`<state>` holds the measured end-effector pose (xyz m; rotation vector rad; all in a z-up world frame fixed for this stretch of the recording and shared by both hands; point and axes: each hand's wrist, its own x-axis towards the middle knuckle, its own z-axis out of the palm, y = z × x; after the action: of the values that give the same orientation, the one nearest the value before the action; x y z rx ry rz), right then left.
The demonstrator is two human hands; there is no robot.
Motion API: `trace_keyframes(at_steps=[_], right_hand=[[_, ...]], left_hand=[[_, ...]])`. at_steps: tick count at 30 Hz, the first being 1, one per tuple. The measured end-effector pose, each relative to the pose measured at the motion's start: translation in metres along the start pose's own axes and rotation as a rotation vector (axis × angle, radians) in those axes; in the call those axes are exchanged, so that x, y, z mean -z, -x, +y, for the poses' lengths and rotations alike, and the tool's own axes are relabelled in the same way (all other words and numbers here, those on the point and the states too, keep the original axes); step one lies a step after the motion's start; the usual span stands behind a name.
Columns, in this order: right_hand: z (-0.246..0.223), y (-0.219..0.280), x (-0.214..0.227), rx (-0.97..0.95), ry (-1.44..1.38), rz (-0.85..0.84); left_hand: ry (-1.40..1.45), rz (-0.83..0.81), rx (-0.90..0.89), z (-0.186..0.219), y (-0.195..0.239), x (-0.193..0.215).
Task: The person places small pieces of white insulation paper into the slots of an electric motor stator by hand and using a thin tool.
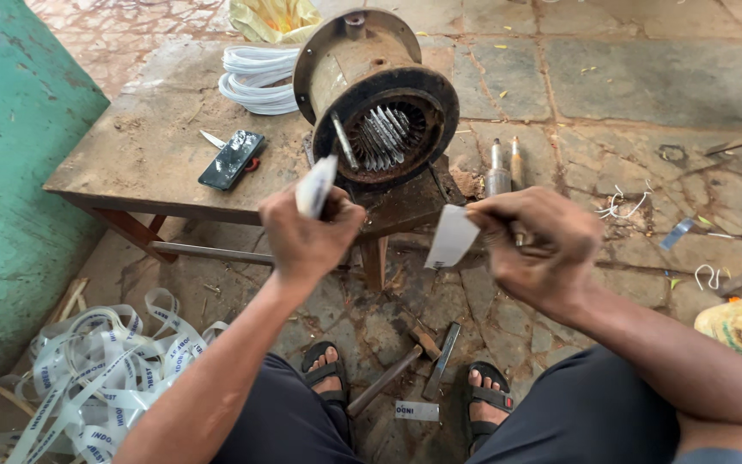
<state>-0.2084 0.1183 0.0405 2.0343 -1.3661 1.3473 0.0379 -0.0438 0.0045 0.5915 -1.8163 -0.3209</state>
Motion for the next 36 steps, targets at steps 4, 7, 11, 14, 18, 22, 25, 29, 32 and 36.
trace_keyframes(at_steps=[4, 7, 11, 14, 18, 22, 25, 29, 32, 36], right_hand=[[0.001, -0.003, -0.012, -0.087, -0.006, -0.152], [-0.008, -0.01, -0.028, -0.19, -0.107, -0.24], [-0.017, -0.014, -0.027, -0.133, -0.121, -0.219], [-0.012, -0.015, -0.031, -0.124, -0.163, -0.246], [-0.009, -0.016, -0.034, -0.111, -0.196, -0.317], [-0.01, -0.022, -0.031, -0.025, -0.154, -0.325], [-0.012, -0.024, -0.034, 0.006, -0.119, -0.294], [-0.008, -0.014, -0.039, 0.037, -0.069, -0.24], [0.025, -0.013, -0.045, -0.051, 0.175, -0.331], [0.076, -0.032, -0.023, -0.068, 0.255, -0.05]], left_hand=[[0.225, -0.215, -0.042, 0.027, 0.007, -0.008], [0.288, -0.33, -0.106, 0.048, 0.007, -0.011], [0.246, -0.35, -0.104, 0.056, 0.007, -0.005], [0.165, -0.415, -0.047, 0.05, 0.009, -0.012], [0.119, -0.449, -0.067, 0.048, 0.017, -0.012], [0.101, -0.426, -0.087, 0.054, 0.016, -0.012], [0.122, -0.44, -0.061, 0.059, 0.014, -0.012], [0.139, -0.421, -0.041, 0.06, 0.011, -0.011], [0.178, -0.367, -0.067, 0.058, 0.013, -0.012], [0.229, -0.339, -0.08, 0.051, 0.024, -0.007]])
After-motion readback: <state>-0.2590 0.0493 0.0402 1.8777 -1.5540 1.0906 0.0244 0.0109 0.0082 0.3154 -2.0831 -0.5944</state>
